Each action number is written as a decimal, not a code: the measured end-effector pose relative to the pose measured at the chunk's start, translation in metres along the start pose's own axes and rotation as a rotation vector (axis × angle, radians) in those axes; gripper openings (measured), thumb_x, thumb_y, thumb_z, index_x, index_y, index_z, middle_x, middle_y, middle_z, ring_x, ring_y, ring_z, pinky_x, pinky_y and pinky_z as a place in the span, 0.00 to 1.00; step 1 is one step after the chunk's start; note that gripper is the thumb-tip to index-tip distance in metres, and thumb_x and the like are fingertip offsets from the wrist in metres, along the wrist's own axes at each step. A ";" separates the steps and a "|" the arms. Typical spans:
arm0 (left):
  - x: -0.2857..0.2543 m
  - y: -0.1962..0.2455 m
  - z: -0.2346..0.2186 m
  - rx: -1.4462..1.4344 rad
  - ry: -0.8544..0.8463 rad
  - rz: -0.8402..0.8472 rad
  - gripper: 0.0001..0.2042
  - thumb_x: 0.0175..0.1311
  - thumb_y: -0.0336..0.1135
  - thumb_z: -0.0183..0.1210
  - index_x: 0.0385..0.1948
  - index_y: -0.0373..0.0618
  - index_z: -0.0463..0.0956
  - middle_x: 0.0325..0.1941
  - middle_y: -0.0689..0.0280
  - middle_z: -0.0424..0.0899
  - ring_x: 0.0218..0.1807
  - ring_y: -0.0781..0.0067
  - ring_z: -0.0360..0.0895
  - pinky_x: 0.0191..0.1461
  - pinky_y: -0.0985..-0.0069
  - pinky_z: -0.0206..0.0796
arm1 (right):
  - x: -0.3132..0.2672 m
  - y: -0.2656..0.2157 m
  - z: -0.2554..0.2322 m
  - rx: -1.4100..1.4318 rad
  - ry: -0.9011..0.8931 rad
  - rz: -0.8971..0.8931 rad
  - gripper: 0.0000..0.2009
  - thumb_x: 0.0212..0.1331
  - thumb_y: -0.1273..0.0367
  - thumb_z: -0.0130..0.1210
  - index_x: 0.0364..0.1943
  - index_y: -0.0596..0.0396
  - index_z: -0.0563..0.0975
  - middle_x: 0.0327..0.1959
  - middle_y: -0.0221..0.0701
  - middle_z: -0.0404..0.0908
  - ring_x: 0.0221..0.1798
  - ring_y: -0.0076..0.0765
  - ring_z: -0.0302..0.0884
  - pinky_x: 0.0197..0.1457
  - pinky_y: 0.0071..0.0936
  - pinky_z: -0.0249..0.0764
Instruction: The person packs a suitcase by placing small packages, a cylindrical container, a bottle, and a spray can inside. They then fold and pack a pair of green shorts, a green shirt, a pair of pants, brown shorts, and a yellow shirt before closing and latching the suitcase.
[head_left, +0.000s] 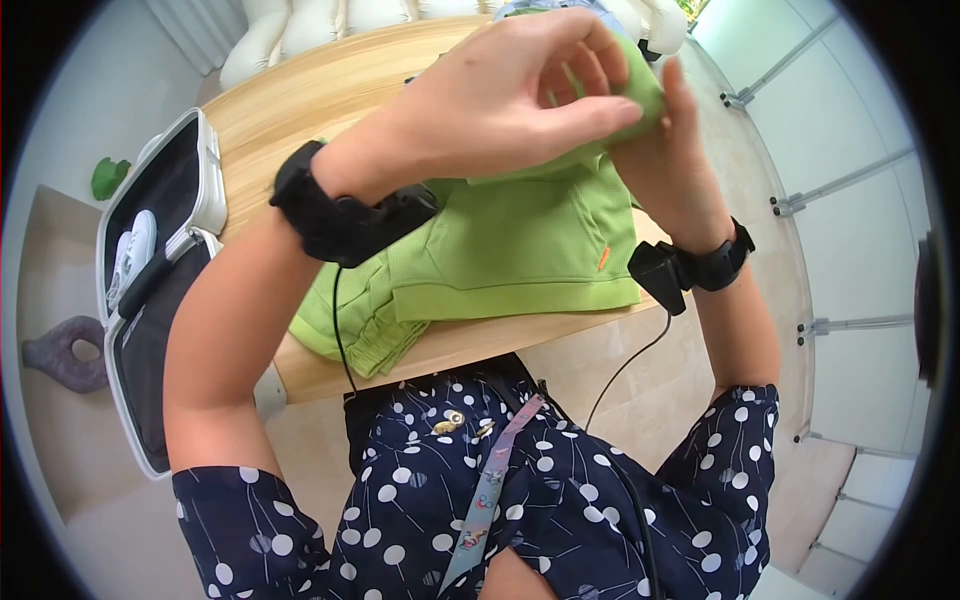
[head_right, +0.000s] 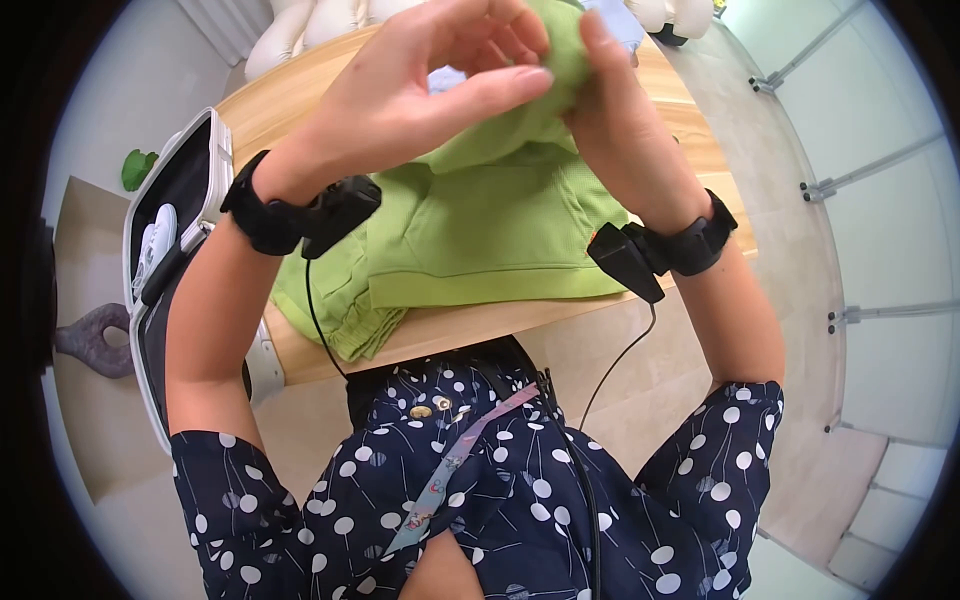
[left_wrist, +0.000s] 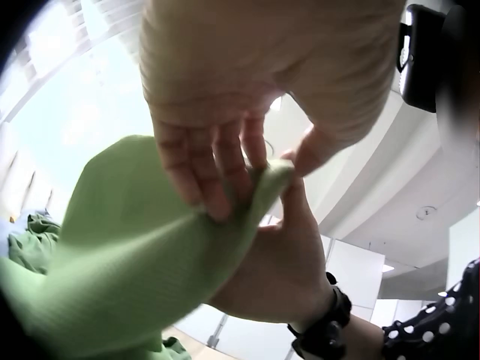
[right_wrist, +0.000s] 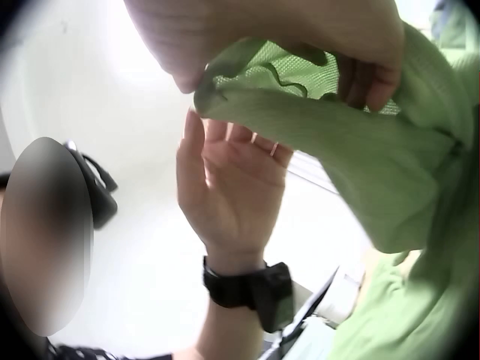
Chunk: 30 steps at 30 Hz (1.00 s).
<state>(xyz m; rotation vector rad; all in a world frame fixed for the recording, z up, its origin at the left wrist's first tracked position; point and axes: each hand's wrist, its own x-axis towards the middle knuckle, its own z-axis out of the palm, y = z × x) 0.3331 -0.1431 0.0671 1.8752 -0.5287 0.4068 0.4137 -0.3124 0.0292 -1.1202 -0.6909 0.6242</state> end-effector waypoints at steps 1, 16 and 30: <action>-0.003 -0.004 -0.005 -0.011 -0.055 0.051 0.06 0.56 0.25 0.54 0.34 0.33 0.72 0.27 0.64 0.78 0.31 0.80 0.75 0.36 0.81 0.67 | -0.004 -0.009 0.000 0.091 0.015 0.076 0.31 0.69 0.47 0.35 0.64 0.59 0.61 0.63 0.34 0.67 0.67 0.32 0.61 0.70 0.33 0.53; -0.092 -0.098 -0.053 0.808 -0.367 -0.082 0.26 0.45 0.24 0.62 0.51 0.45 0.66 0.46 0.57 0.69 0.48 0.56 0.70 0.46 0.67 0.66 | -0.106 0.007 -0.055 -0.785 -0.612 0.469 0.21 0.58 0.64 0.59 0.52 0.62 0.74 0.55 0.40 0.73 0.55 0.34 0.72 0.59 0.31 0.66; -0.085 -0.111 -0.037 1.067 -0.227 0.102 0.14 0.45 0.20 0.56 0.37 0.41 0.72 0.36 0.61 0.74 0.42 0.59 0.72 0.43 0.66 0.66 | -0.018 0.061 -0.104 -1.627 0.017 -0.495 0.14 0.50 0.79 0.55 0.41 0.48 0.80 0.42 0.29 0.74 0.32 0.31 0.78 0.31 0.27 0.75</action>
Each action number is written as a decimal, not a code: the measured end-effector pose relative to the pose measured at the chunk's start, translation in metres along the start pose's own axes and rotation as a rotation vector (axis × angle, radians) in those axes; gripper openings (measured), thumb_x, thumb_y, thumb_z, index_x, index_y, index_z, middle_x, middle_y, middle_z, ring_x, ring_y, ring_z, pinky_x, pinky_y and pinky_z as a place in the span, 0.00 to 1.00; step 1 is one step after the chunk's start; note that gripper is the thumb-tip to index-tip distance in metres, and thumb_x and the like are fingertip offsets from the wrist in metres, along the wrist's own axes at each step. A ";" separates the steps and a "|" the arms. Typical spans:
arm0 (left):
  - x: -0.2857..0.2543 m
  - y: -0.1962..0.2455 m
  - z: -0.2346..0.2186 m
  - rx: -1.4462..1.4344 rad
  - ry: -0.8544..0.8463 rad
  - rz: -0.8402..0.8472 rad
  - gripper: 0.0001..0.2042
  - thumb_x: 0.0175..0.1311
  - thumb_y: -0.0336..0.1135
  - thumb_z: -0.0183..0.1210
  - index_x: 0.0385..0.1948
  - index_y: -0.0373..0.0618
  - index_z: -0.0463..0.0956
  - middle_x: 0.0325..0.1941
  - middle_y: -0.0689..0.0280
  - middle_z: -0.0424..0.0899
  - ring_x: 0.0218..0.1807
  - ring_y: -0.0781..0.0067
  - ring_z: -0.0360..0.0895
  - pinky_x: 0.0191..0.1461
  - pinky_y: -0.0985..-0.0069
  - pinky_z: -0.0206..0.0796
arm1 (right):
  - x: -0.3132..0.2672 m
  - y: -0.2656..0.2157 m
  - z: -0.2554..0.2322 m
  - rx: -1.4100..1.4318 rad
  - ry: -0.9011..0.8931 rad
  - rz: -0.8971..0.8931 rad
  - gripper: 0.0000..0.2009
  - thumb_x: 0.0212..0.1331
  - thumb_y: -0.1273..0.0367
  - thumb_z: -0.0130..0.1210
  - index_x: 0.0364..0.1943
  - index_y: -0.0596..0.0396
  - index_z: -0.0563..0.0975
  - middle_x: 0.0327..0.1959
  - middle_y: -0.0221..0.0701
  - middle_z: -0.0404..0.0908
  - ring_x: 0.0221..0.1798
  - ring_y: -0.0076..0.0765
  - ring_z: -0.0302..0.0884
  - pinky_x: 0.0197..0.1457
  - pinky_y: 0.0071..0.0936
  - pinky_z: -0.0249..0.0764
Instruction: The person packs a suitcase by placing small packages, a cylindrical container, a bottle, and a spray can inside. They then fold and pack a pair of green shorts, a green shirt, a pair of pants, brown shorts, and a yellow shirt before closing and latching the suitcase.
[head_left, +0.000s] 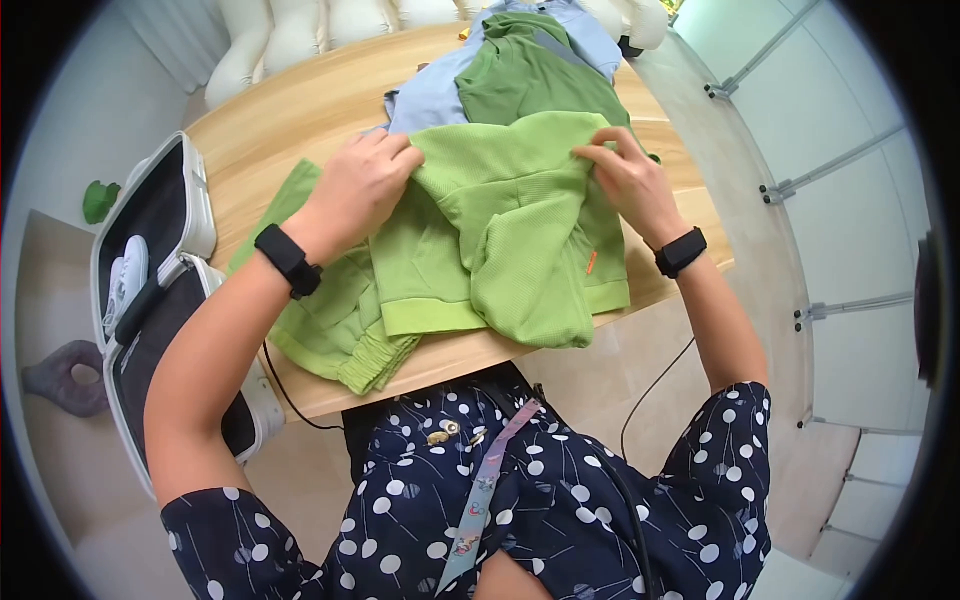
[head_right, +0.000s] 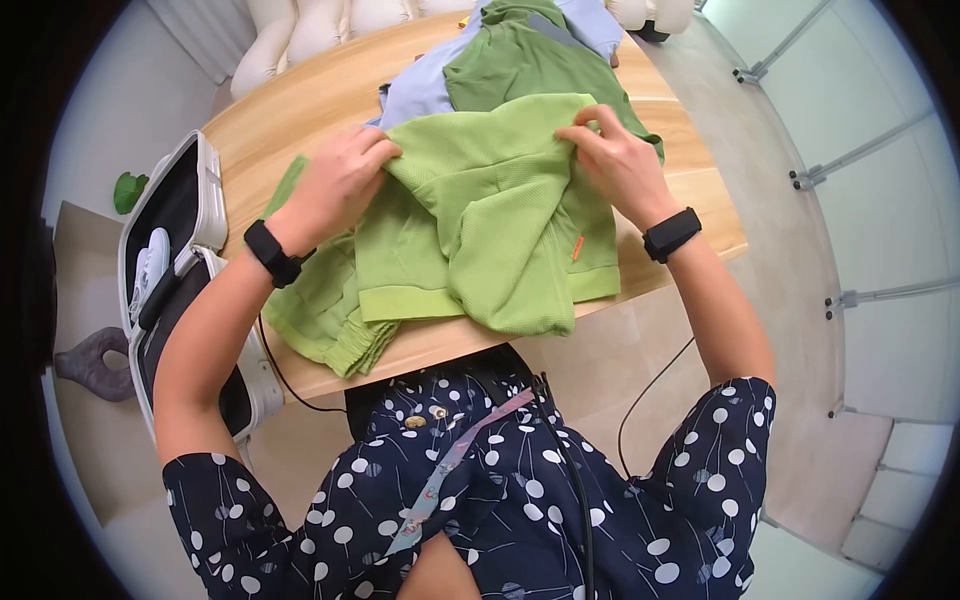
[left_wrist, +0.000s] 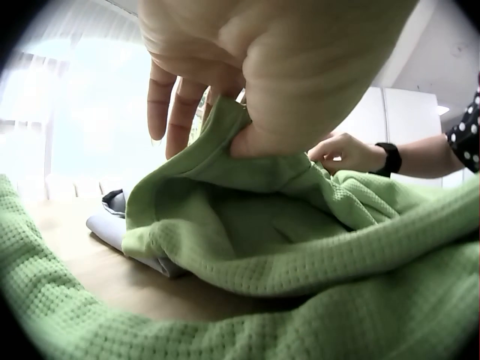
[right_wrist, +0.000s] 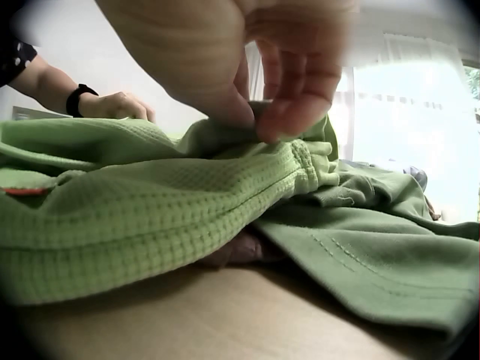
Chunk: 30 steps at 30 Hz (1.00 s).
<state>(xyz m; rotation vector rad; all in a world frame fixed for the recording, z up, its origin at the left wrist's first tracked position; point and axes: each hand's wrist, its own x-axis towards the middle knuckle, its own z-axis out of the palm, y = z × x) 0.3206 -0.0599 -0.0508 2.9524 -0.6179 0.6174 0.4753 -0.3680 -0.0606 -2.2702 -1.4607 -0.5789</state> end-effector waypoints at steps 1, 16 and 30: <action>0.002 -0.002 -0.008 -0.103 0.084 -0.016 0.13 0.46 0.19 0.55 0.36 0.40 0.73 0.35 0.60 0.76 0.42 0.58 0.73 0.44 0.65 0.66 | 0.004 0.000 -0.003 0.001 0.008 -0.005 0.14 0.50 0.79 0.55 0.41 0.48 0.80 0.42 0.29 0.74 0.32 0.31 0.78 0.31 0.27 0.75; 0.071 0.062 -0.144 -0.661 0.258 0.282 0.14 0.43 0.16 0.53 0.32 0.43 0.79 0.58 0.57 0.72 0.53 0.61 0.74 0.57 0.67 0.65 | 0.095 -0.081 -0.127 0.750 -0.091 -0.292 0.12 0.60 0.76 0.40 0.44 0.61 0.75 0.39 0.29 0.76 0.45 0.24 0.72 0.52 0.22 0.66; 0.072 0.056 -0.158 -0.489 0.185 -0.036 0.07 0.55 0.21 0.53 0.36 0.35 0.75 0.30 0.65 0.79 0.36 0.77 0.76 0.45 0.79 0.66 | 0.092 -0.109 -0.116 0.781 -0.018 -0.058 0.29 0.57 0.72 0.58 0.62 0.60 0.59 0.55 0.36 0.71 0.56 0.30 0.71 0.58 0.28 0.69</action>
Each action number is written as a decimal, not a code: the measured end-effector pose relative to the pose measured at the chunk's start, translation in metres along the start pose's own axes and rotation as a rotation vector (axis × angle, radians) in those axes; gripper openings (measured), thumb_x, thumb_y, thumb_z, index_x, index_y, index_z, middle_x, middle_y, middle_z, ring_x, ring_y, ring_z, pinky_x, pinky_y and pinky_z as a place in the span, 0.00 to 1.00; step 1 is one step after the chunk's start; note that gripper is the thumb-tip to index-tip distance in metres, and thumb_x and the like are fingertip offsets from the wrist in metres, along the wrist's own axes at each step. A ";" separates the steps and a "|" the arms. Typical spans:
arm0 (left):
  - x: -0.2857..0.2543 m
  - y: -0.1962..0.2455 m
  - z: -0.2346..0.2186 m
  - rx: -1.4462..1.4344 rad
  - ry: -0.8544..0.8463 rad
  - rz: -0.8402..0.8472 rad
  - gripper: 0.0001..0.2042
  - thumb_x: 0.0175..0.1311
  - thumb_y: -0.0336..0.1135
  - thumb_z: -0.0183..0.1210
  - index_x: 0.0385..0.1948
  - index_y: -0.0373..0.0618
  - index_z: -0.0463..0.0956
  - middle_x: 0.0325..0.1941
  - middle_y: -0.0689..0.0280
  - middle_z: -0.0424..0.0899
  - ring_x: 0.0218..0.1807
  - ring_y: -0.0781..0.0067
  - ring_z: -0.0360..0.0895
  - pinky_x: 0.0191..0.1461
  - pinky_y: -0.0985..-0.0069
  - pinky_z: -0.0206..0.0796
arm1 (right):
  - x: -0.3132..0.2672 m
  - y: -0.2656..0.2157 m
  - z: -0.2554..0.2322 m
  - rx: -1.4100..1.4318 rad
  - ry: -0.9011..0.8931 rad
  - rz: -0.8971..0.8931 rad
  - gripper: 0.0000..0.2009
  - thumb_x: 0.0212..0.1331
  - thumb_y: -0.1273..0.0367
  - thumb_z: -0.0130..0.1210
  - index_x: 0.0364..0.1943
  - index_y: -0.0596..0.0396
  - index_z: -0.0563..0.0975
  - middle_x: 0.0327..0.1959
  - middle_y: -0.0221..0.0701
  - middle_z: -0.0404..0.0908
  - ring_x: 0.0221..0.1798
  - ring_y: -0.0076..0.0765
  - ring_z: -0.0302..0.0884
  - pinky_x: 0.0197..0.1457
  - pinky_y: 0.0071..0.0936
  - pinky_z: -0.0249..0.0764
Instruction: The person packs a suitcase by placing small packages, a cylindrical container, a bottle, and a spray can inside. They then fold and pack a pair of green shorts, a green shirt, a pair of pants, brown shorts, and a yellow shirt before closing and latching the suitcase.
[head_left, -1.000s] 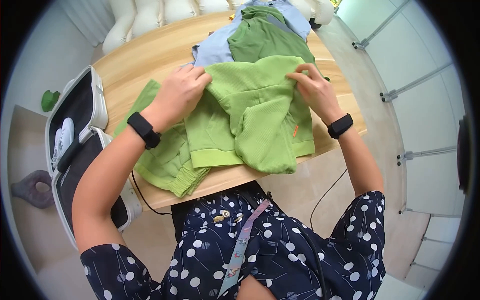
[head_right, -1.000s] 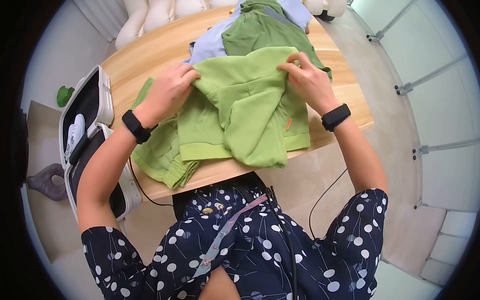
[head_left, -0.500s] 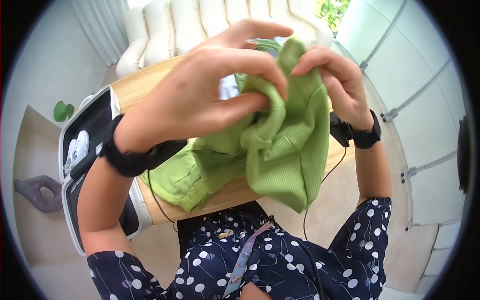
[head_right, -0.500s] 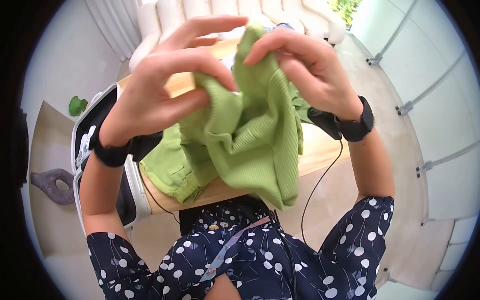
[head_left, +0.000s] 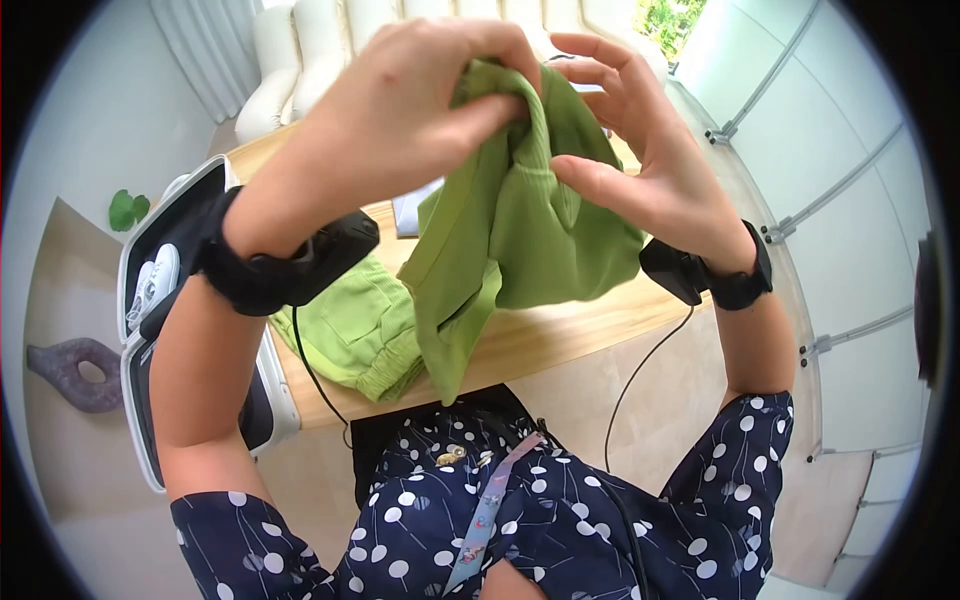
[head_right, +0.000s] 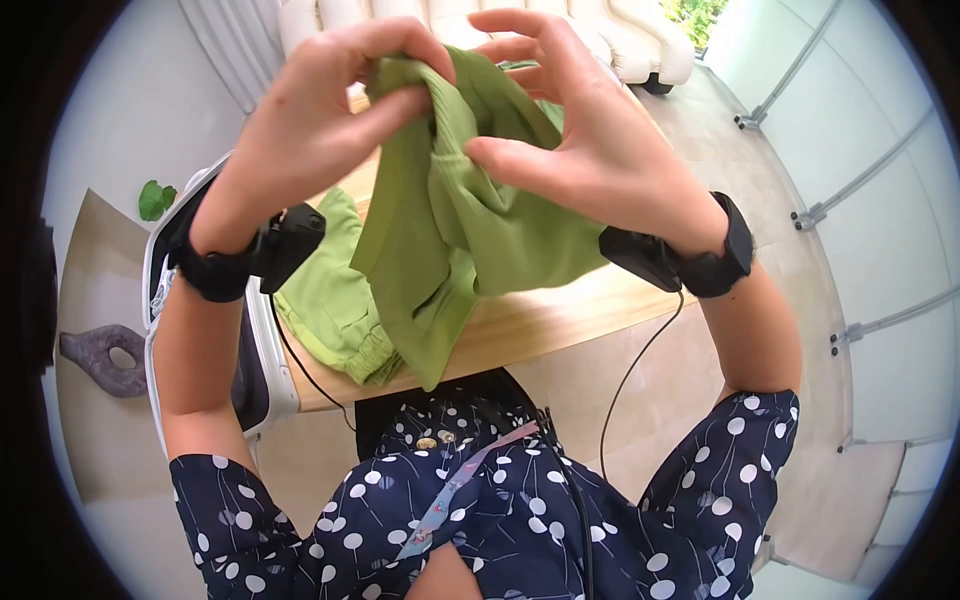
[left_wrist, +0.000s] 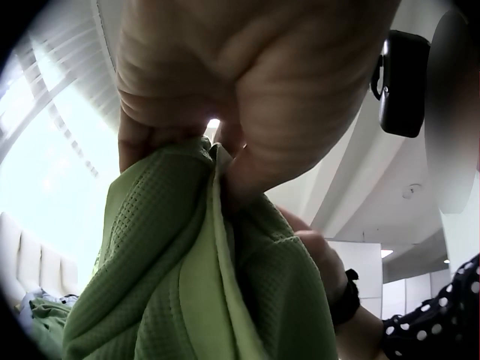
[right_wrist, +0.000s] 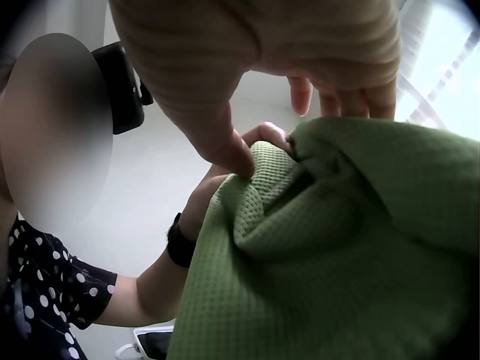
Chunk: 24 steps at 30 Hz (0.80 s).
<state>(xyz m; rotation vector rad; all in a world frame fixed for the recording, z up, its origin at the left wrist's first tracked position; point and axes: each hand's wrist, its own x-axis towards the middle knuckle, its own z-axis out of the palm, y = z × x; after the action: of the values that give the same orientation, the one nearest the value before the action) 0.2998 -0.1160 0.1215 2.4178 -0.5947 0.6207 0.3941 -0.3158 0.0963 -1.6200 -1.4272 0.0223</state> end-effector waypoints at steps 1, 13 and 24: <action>0.002 0.003 -0.004 -0.020 0.038 0.041 0.07 0.58 0.21 0.51 0.36 0.36 0.75 0.30 0.69 0.79 0.35 0.82 0.75 0.43 0.82 0.66 | -0.006 0.007 0.000 0.002 0.032 -0.008 0.28 0.58 0.70 0.59 0.62 0.59 0.60 0.53 0.38 0.73 0.55 0.30 0.72 0.56 0.27 0.71; 0.007 0.012 -0.037 -0.475 0.146 -0.169 0.04 0.64 0.21 0.52 0.38 0.34 0.72 0.34 0.65 0.80 0.36 0.81 0.77 0.40 0.84 0.71 | -0.096 0.102 0.082 1.604 -0.006 0.927 0.44 0.59 0.34 0.32 0.62 0.63 0.61 0.63 0.48 0.63 0.64 0.47 0.63 0.70 0.42 0.58; -0.004 -0.005 -0.049 -0.366 0.301 -0.190 0.04 0.65 0.22 0.52 0.39 0.35 0.71 0.34 0.66 0.80 0.35 0.83 0.77 0.40 0.86 0.70 | -0.062 0.049 0.105 2.030 0.087 0.770 0.31 0.67 0.44 0.35 0.61 0.54 0.65 0.56 0.38 0.70 0.50 0.39 0.69 0.58 0.38 0.67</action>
<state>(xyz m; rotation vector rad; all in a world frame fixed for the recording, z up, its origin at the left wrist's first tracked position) 0.2850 -0.0807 0.1527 1.9631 -0.3150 0.7083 0.3525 -0.2942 -0.0260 -0.2180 -0.0852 1.3175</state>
